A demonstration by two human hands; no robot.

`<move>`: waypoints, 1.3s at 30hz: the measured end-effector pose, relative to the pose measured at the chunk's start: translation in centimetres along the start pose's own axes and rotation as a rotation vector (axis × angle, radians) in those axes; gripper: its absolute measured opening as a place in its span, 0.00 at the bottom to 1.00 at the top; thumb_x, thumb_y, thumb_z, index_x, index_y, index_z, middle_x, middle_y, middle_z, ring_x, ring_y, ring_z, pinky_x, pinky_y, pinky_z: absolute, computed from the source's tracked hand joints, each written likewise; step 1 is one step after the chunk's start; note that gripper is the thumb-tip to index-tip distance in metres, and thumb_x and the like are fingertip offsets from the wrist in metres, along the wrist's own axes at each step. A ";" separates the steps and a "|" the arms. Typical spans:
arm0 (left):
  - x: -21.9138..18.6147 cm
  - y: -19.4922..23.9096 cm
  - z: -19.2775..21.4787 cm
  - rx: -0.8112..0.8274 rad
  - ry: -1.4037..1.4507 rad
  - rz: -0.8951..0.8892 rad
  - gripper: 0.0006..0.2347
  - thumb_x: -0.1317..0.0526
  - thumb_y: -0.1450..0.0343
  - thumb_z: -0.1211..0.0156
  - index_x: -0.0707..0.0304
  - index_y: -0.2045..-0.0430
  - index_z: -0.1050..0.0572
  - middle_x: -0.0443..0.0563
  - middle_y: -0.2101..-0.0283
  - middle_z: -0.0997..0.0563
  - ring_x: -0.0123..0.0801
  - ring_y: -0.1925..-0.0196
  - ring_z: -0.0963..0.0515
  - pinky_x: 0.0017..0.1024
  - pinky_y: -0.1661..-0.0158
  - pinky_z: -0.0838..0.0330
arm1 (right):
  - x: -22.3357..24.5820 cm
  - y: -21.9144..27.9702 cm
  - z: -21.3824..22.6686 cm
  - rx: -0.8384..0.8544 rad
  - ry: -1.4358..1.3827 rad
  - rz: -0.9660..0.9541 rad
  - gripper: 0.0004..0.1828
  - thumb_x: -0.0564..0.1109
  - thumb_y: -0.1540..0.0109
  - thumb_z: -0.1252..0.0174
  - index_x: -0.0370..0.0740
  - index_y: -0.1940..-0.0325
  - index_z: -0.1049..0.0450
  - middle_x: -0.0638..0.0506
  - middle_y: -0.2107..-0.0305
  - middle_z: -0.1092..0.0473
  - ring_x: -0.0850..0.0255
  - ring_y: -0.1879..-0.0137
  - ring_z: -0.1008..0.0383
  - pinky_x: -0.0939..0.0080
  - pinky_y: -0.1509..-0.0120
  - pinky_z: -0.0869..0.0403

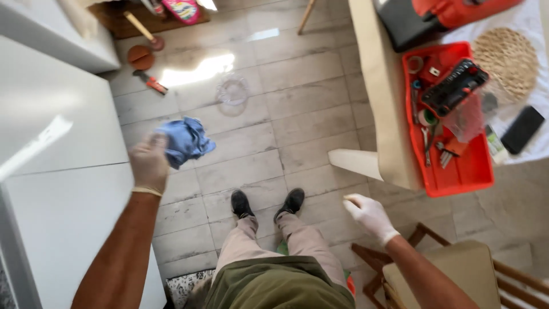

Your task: Cleaning a tiled floor by hand using a cloth and a bowl of water, including wiping, rinsing, and wringing actions.

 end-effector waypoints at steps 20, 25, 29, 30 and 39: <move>-7.8 15.8 -0.3 0.197 0.256 0.423 0.16 0.55 0.21 0.50 0.60 0.43 0.22 0.59 0.53 0.17 0.37 0.50 0.20 0.41 0.44 0.26 | 10.7 -2.0 -3.9 0.085 -0.142 0.074 0.20 0.55 0.37 0.42 0.52 0.43 0.18 0.50 0.63 0.17 0.55 0.49 0.18 0.50 0.40 0.25; -4.4 18.0 7.7 0.036 0.257 0.516 0.16 0.55 0.19 0.54 0.60 0.50 0.18 0.58 0.77 0.20 0.39 0.73 0.19 0.39 0.63 0.20 | 12.1 -6.3 -5.2 0.142 0.033 0.143 0.19 0.57 0.37 0.42 0.56 0.45 0.18 0.51 0.64 0.18 0.55 0.47 0.20 0.49 0.39 0.26; -1.3 19.7 14.1 -0.104 0.185 0.511 0.16 0.57 0.17 0.57 0.60 0.41 0.24 0.59 0.77 0.23 0.36 0.76 0.24 0.34 0.66 0.24 | 14.6 -8.6 -7.6 0.221 0.213 0.241 0.19 0.56 0.37 0.42 0.54 0.43 0.19 0.48 0.52 0.19 0.46 0.40 0.24 0.46 0.33 0.29; -0.4 19.3 15.6 -0.142 0.210 0.518 0.17 0.57 0.16 0.60 0.61 0.35 0.28 0.63 0.71 0.20 0.38 0.78 0.23 0.35 0.67 0.22 | 15.5 -9.8 -8.2 0.222 0.258 0.247 0.19 0.56 0.37 0.41 0.55 0.43 0.18 0.48 0.53 0.19 0.45 0.41 0.23 0.46 0.33 0.29; 28.6 12.1 20.5 -0.381 0.057 0.593 0.12 0.57 0.21 0.43 0.65 0.49 0.20 0.65 0.48 0.19 0.42 0.39 0.25 0.43 0.33 0.36 | 22.9 -16.2 -10.1 0.130 0.135 0.022 0.22 0.57 0.36 0.43 0.51 0.41 0.21 0.45 0.53 0.20 0.52 0.47 0.19 0.49 0.36 0.28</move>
Point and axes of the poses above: each hand's wrist, its own y-axis away from the middle knuckle, its own z-axis out of the back of the hand, x = y × z, the point moved 8 cm from there along -y, towards the middle knuckle
